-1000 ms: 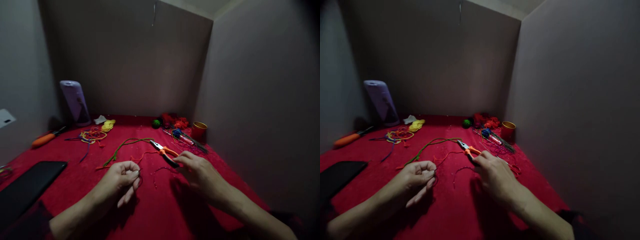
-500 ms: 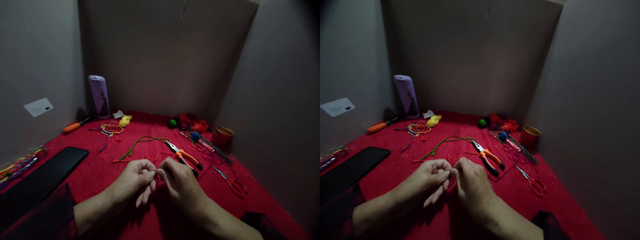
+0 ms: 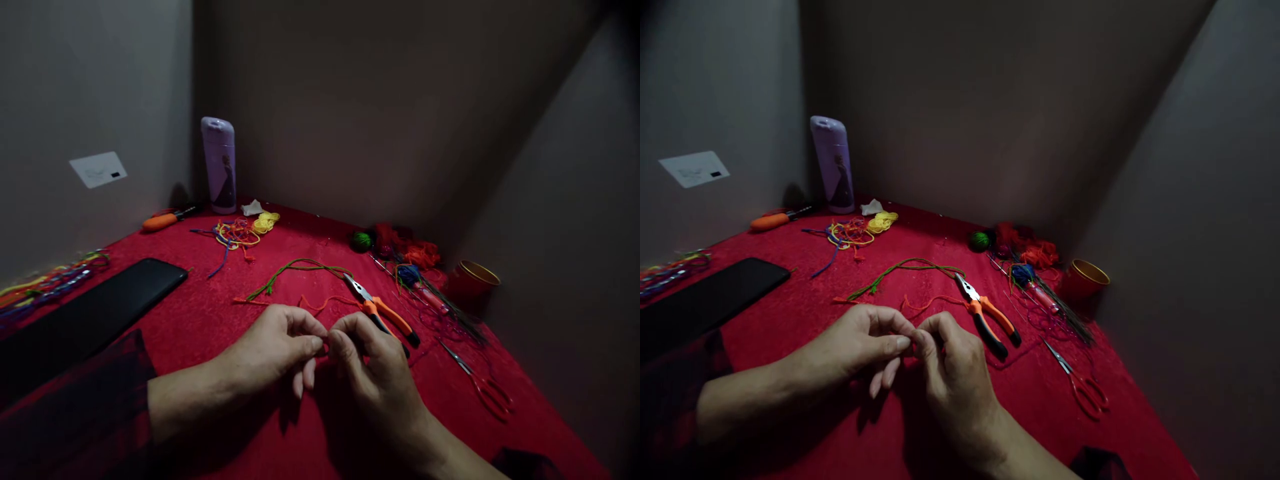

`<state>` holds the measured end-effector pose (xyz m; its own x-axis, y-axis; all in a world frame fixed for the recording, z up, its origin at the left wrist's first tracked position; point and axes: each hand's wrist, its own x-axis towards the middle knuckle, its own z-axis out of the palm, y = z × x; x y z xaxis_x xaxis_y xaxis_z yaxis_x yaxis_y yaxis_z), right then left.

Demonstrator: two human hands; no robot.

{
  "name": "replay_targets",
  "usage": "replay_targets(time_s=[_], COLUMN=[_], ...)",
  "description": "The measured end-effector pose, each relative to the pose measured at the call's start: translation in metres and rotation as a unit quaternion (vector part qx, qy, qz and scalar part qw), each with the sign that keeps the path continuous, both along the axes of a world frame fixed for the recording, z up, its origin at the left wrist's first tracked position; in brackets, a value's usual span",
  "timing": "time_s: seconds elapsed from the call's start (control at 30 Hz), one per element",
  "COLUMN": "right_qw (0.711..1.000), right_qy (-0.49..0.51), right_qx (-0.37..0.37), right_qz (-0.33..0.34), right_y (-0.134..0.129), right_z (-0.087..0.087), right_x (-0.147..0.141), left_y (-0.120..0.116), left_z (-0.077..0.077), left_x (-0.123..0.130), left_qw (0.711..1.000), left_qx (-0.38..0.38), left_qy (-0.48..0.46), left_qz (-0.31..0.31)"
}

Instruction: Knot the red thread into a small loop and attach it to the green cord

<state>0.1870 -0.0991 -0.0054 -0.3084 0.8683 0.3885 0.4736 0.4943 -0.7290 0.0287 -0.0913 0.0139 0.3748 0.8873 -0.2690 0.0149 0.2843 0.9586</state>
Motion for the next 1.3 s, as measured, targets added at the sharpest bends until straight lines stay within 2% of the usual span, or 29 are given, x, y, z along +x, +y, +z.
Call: replay_targets(time_s=[0.23, 0.33, 0.47, 0.67, 0.8, 0.97, 1.17, 1.3], right_qw=[1.000, 1.000, 0.996, 0.986, 0.978, 0.973, 0.972, 0.977], right_qy=[0.002, 0.000, -0.012, -0.063, -0.104, -0.129, -0.073, -0.034], right_qx=[0.000, 0.020, 0.084, 0.149, 0.175, 0.188, 0.223, 0.211], right_qz=[-0.007, -0.007, 0.024, 0.043, 0.040, 0.033, 0.008, 0.017], right_y=[-0.002, -0.003, -0.004, -0.003, -0.001, -0.001, 0.000, 0.001], right_z=[-0.002, -0.004, -0.004, -0.006, -0.008, -0.008, -0.007, -0.008], right_x=[-0.001, -0.001, 0.000, 0.002, 0.005, 0.006, 0.000, -0.002], left_y=[-0.001, -0.001, 0.000, 0.002, 0.002, 0.004, 0.006, 0.005], left_z=[0.003, 0.001, -0.005, -0.009, -0.008, -0.006, -0.010, -0.011], left_x=[0.001, -0.001, -0.004, -0.005, -0.005, -0.005, -0.007, -0.008], left_qw=[0.998, 0.999, 1.000, 0.998, 0.997, 0.993, 0.987, 0.986], left_qx=[0.004, 0.005, -0.013, -0.029, -0.031, -0.077, -0.102, -0.094], left_qy=[0.050, 0.033, -0.010, -0.057, -0.064, -0.087, -0.123, -0.134], left_qz=[0.036, 0.026, 0.007, -0.003, 0.014, 0.020, 0.023, 0.013])
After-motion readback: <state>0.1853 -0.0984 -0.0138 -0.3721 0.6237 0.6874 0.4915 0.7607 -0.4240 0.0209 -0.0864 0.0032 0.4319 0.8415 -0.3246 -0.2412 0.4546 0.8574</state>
